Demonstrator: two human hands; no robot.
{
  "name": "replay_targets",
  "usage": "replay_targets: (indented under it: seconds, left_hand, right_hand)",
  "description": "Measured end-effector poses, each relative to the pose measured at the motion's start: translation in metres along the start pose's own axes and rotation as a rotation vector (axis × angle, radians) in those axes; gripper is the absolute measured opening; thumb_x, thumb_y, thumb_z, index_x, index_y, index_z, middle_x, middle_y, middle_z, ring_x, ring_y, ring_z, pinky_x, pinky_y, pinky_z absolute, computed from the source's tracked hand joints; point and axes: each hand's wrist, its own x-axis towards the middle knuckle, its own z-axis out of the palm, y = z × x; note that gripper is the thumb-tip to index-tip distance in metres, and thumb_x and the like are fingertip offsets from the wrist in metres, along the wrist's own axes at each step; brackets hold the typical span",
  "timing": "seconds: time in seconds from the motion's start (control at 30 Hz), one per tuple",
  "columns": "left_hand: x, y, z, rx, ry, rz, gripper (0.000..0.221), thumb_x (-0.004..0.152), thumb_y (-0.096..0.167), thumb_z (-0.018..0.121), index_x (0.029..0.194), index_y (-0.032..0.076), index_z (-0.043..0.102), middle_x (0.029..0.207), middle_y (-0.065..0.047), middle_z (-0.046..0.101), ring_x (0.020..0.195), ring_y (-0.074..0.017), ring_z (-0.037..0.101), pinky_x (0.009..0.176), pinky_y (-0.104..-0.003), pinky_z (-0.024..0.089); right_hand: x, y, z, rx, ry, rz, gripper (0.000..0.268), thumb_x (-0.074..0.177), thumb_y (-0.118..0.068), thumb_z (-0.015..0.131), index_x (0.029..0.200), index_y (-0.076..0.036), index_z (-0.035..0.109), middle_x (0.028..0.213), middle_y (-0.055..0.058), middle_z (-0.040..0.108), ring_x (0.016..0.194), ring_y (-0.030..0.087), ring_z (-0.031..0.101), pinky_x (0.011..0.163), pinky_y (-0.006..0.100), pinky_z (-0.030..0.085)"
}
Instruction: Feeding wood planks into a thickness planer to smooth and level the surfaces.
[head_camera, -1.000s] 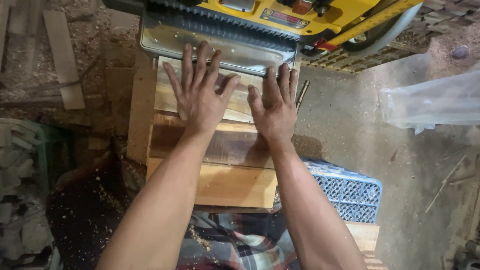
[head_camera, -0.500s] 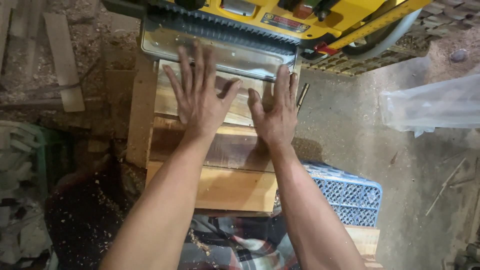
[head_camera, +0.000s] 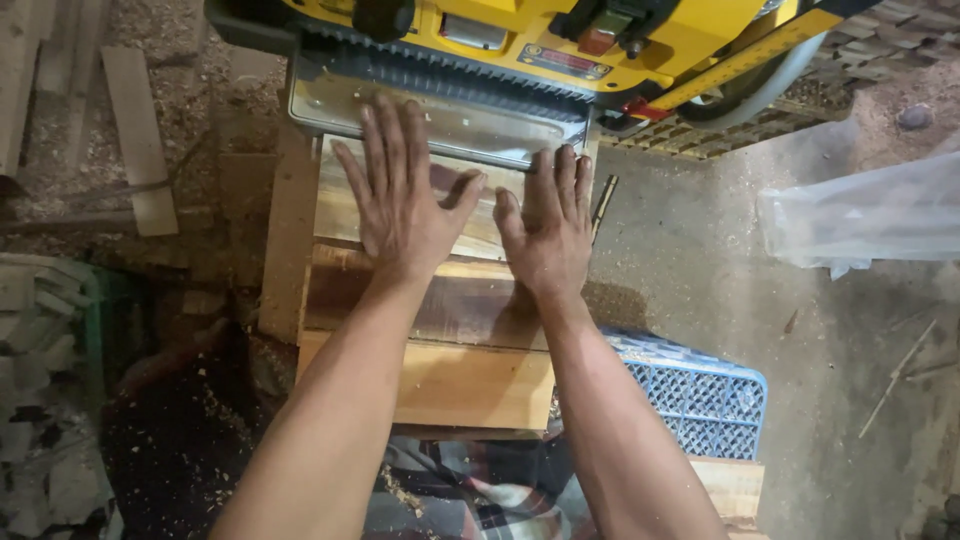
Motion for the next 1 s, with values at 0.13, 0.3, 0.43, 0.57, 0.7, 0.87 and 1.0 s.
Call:
replay_targets:
  seconds: [0.13,0.3,0.43,0.57,0.7,0.87,1.0]
  left_hand:
    - [0.000,0.001,0.011,-0.111,0.318,0.063,0.093,0.100,0.078,0.061,0.158,0.012,0.029,0.166,-0.013,0.021,0.155,-0.0387,0.015,0.122,-0.069,0.008]
    - [-0.001,0.001,0.014,-0.231,0.589,0.142,0.083,0.090,0.066,0.072,0.149,0.010,0.058,0.161,-0.012,0.044,0.150,-0.0410,0.032,0.116,-0.075,0.018]
    - [-0.009,-0.013,-0.008,-0.371,0.241,0.238,0.078,0.093,0.058,0.064,0.155,0.014,0.049,0.168,-0.009,0.031,0.155,-0.0427,0.014,0.117,-0.077,0.001]
    - [-0.013,-0.030,-0.025,-0.282,-0.140,0.335,0.079,0.090,0.055,0.062,0.156,0.016,0.044,0.175,-0.003,0.011,0.160,-0.0357,0.001,0.125,-0.066,0.003]
    - [-0.053,-0.033,-0.018,-0.096,-0.145,0.364,0.081,0.096,0.061,0.048,0.164,0.023,0.024,0.175,-0.001,0.007,0.159,-0.0302,0.006,0.126,-0.062,0.001]
    - [-0.100,-0.037,0.031,0.116,0.397,0.415,0.082,0.101,0.068,0.018,0.164,0.017,0.003,0.173,-0.004,-0.006,0.159,-0.0227,-0.010,0.125,-0.050,-0.011]
    - [-0.123,-0.038,0.040,0.244,0.535,0.424,0.088,0.099,0.073,0.014,0.164,0.015,0.001,0.174,-0.005,-0.005,0.160,-0.0259,-0.009,0.125,-0.051,-0.006]
  right_hand:
    - [-0.004,0.008,0.012,-0.066,0.081,-0.036,0.072,0.105,-0.058,0.053,0.163,-0.020,0.031,0.170,0.009,0.029,0.158,0.036,0.023,0.124,0.054,0.035]
    - [0.006,-0.022,-0.022,-0.088,-0.102,0.142,0.069,0.102,-0.062,0.047,0.158,-0.023,0.045,0.169,0.010,0.029,0.155,0.038,0.023,0.119,0.064,0.030]
    - [0.014,-0.020,-0.036,-0.177,-0.346,0.168,0.070,0.100,-0.059,0.042,0.162,-0.029,0.032,0.172,0.002,0.022,0.157,0.031,0.021,0.120,0.073,0.014]
    - [0.003,-0.026,-0.052,-0.290,-0.490,0.128,0.070,0.097,-0.056,0.045,0.161,-0.030,0.034,0.171,0.003,0.023,0.157,0.029,0.023,0.120,0.073,0.011]
    - [-0.037,-0.054,-0.087,-0.184,-0.519,0.211,0.065,0.104,-0.052,0.031,0.164,-0.029,0.027,0.172,0.004,0.018,0.158,0.029,0.018,0.122,0.069,0.008]
    - [-0.085,-0.058,-0.093,-0.037,-0.589,0.257,0.067,0.102,-0.053,0.012,0.165,-0.031,0.007,0.173,-0.001,-0.010,0.158,0.023,-0.016,0.122,0.062,-0.014]
    - [-0.105,-0.066,-0.103,-0.117,-0.727,0.280,0.068,0.101,-0.052,0.005,0.164,-0.030,-0.005,0.172,0.000,-0.019,0.158,0.022,-0.020,0.125,0.057,-0.012]
